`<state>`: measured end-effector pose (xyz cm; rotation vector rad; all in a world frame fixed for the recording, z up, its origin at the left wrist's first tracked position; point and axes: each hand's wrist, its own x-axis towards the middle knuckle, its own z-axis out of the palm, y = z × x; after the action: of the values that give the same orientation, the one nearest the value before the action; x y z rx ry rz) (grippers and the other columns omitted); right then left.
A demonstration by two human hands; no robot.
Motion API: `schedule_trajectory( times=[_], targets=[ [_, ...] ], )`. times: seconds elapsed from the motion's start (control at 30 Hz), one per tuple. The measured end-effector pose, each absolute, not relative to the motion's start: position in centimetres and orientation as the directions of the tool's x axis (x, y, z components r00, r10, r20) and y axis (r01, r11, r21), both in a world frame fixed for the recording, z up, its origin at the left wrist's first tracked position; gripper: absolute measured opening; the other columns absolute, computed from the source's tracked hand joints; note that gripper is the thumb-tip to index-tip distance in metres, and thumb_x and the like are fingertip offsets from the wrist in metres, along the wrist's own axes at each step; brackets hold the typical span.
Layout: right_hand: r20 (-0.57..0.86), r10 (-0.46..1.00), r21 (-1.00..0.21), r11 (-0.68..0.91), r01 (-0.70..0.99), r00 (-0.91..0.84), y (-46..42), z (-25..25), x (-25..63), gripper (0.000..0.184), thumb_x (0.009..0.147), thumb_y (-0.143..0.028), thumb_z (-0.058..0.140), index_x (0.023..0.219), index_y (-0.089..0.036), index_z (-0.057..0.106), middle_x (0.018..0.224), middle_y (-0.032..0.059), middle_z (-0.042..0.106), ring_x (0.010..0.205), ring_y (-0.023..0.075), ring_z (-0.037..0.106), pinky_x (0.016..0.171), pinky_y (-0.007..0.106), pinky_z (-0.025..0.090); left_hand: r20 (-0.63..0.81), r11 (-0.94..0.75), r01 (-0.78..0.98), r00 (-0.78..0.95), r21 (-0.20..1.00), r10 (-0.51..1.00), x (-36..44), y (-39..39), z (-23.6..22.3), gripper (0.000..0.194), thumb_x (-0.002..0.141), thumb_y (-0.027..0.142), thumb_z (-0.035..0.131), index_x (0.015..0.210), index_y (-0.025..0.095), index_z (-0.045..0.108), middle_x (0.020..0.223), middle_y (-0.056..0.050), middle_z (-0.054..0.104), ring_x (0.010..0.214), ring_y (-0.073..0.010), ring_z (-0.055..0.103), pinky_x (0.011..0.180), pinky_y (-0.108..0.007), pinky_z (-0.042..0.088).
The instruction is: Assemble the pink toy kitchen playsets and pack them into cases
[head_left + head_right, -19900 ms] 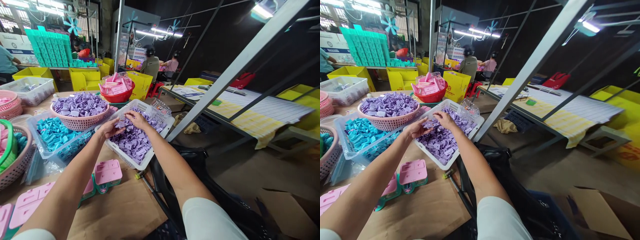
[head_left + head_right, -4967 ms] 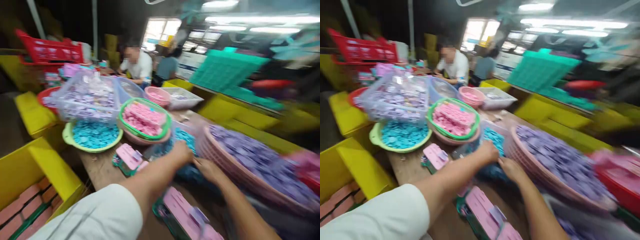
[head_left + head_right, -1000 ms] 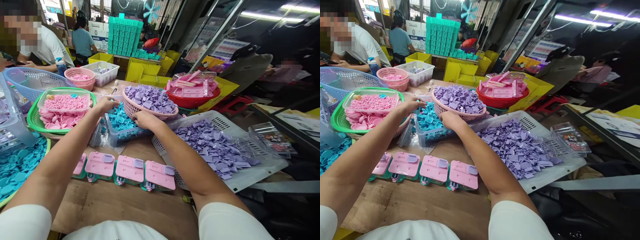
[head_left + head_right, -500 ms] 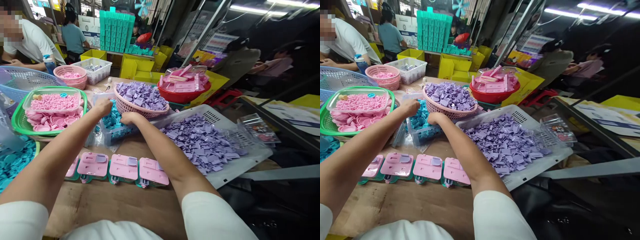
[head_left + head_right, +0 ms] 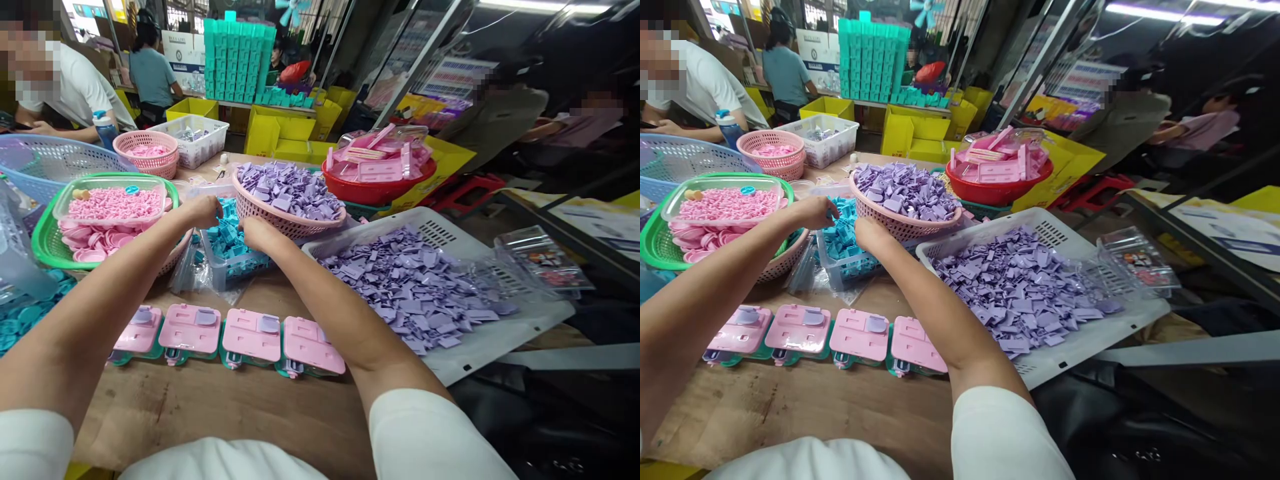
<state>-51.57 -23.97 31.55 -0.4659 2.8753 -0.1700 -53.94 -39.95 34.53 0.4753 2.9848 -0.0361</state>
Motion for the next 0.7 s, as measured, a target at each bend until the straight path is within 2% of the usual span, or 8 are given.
schedule_trajectory(
  times=[0.17,0.27,0.37,0.43,0.5,0.57,0.63,0.7],
  targets=[
    [-0.132,-0.431,-0.247,0.886,-0.391,-0.893,-24.3,30.2,-52.4,0.045,0.089,-0.019,0.066,0.134,-0.018,0.064,0.127,0.0122,0.071,0.12,0.0241,0.066,0.1,0.029,0.05,-0.148,0.936,0.351,-0.926,0.004,0.348,-54.2,-39.8,33.7,0.042,0.072,0.025,0.07,0.114,0.027,0.077,0.096,-0.003,0.078,0.088,-0.0196,0.068,0.074,-0.02,0.046],
    [-0.08,-0.461,-0.299,0.857,-0.42,-0.884,-24.6,30.1,-52.9,0.029,0.093,-0.022,0.06,0.12,-0.016,0.07,0.113,0.0096,0.076,0.109,0.0224,0.069,0.095,0.028,0.051,-0.175,0.918,0.396,-0.906,-0.028,0.385,-54.0,-39.3,33.4,0.046,0.071,0.026,0.071,0.117,0.026,0.076,0.097,-0.005,0.078,0.088,-0.0206,0.067,0.072,-0.021,0.044],
    [-0.03,-0.474,-0.477,0.78,-0.404,-0.88,-24.8,30.6,-53.1,0.032,0.099,-0.019,0.044,0.114,-0.012,0.071,0.103,0.0075,0.077,0.093,0.0171,0.072,0.085,0.025,0.055,-0.135,0.912,0.41,-0.905,-0.028,0.403,-53.8,-39.0,33.5,0.04,0.074,0.028,0.069,0.112,0.019,0.077,0.096,-0.01,0.078,0.087,-0.0226,0.068,0.071,-0.024,0.044],
    [0.009,-0.471,-0.588,0.711,-0.386,-0.882,-24.8,31.1,-52.9,0.037,0.1,-0.014,0.037,0.121,-0.011,0.067,0.109,0.0076,0.076,0.092,0.0144,0.072,0.081,0.022,0.055,-0.08,0.921,0.39,-0.918,-0.013,0.388,-53.8,-39.2,33.9,0.034,0.078,0.03,0.066,0.108,0.018,0.077,0.095,-0.01,0.077,0.087,-0.0222,0.069,0.071,-0.024,0.044],
    [0.022,-0.466,-0.509,0.756,-0.411,-0.885,-24.5,31.7,-52.5,0.038,0.1,-0.013,0.038,0.129,-0.013,0.063,0.123,0.0085,0.072,0.104,0.0146,0.07,0.087,0.022,0.054,-0.014,0.94,0.342,-0.939,0.017,0.342,-53.9,-39.8,34.3,0.029,0.082,0.029,0.063,0.105,0.018,0.077,0.093,-0.009,0.077,0.086,-0.0212,0.069,0.071,-0.023,0.044],
    [-0.035,-0.455,-0.31,0.852,-0.423,-0.89,-24.1,32.1,-51.9,0.035,0.098,-0.017,0.048,0.128,-0.014,0.065,0.127,0.0113,0.071,0.114,0.0189,0.067,0.096,0.025,0.051,0.048,0.956,0.286,-0.958,0.057,0.284,-54.0,-40.5,34.6,0.026,0.082,0.027,0.062,0.102,0.017,0.077,0.091,-0.009,0.076,0.085,-0.0208,0.069,0.072,-0.023,0.044],
    [-0.146,-0.43,-0.156,0.899,-0.409,-0.891,-23.8,32.1,-51.5,0.029,0.091,-0.023,0.063,0.117,-0.012,0.072,0.12,0.0156,0.073,0.115,0.0257,0.067,0.098,0.03,0.051,0.07,0.965,0.249,-0.967,0.078,0.244,-53.9,-40.7,34.4,0.024,0.081,0.029,0.064,0.097,0.017,0.078,0.089,-0.009,0.075,0.088,-0.0227,0.069,0.075,-0.025,0.045],
    [-0.245,-0.408,-0.115,0.913,-0.391,-0.88,-23.8,31.7,-51.4,0.028,0.08,-0.027,0.076,0.104,-0.012,0.077,0.109,0.0171,0.076,0.106,0.0295,0.07,0.092,0.033,0.054,0.046,0.959,0.248,-0.969,0.136,0.244,-53.8,-40.4,33.7,0.02,0.077,0.032,0.071,0.087,0.016,0.077,0.085,-0.009,0.073,0.094,-0.0273,0.069,0.081,-0.029,0.047]
  ],
)
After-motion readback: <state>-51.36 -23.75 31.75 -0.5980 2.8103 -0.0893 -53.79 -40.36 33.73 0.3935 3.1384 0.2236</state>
